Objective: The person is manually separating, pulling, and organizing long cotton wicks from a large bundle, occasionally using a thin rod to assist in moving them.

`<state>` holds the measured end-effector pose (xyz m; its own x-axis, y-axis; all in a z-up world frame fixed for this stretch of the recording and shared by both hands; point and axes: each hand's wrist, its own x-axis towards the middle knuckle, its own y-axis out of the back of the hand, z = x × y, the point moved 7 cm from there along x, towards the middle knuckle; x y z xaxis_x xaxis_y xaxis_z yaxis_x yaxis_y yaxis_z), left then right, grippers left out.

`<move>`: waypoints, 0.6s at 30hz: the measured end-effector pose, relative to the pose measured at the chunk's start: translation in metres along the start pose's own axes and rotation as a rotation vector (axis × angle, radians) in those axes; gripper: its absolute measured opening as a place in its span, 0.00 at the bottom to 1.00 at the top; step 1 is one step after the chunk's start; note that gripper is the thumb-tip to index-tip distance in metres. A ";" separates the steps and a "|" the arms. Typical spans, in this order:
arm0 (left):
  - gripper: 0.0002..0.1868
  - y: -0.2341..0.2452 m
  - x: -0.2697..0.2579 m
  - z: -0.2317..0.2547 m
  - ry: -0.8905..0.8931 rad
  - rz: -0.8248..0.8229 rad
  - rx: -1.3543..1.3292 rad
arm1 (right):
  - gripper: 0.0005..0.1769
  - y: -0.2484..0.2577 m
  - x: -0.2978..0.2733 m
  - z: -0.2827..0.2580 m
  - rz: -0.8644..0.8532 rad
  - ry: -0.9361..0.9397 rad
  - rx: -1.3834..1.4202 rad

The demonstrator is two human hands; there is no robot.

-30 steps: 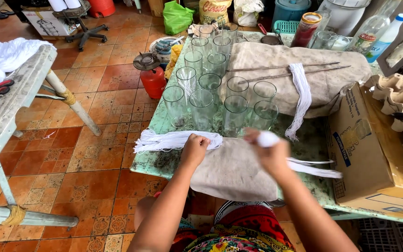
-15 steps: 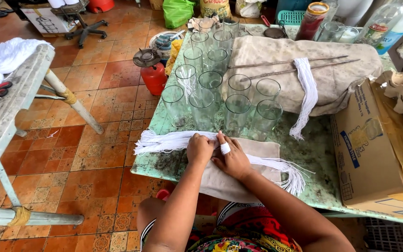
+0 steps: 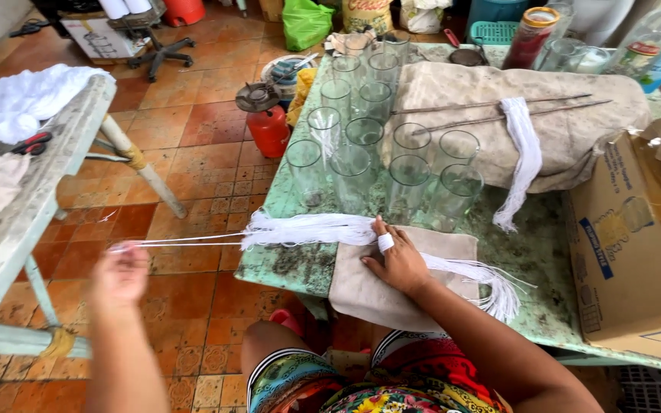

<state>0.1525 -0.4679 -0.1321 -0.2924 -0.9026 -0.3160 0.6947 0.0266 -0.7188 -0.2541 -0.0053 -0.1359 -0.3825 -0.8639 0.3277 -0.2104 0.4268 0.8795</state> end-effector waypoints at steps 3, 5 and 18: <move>0.25 -0.006 -0.086 0.124 -0.282 0.233 -0.489 | 0.53 -0.006 0.000 0.005 -0.029 -0.030 0.000; 0.12 0.063 -0.045 0.204 -0.541 0.048 0.052 | 0.53 -0.003 0.001 0.002 -0.055 -0.047 0.011; 0.07 -0.118 -0.197 0.016 -0.104 -0.558 0.351 | 0.11 0.085 -0.047 0.000 0.599 -0.084 0.396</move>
<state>0.1385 -0.3000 0.0244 -0.6173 -0.7777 0.1190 0.6354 -0.5819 -0.5076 -0.2541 0.0711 -0.0766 -0.5985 -0.4347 0.6729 -0.2470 0.8992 0.3612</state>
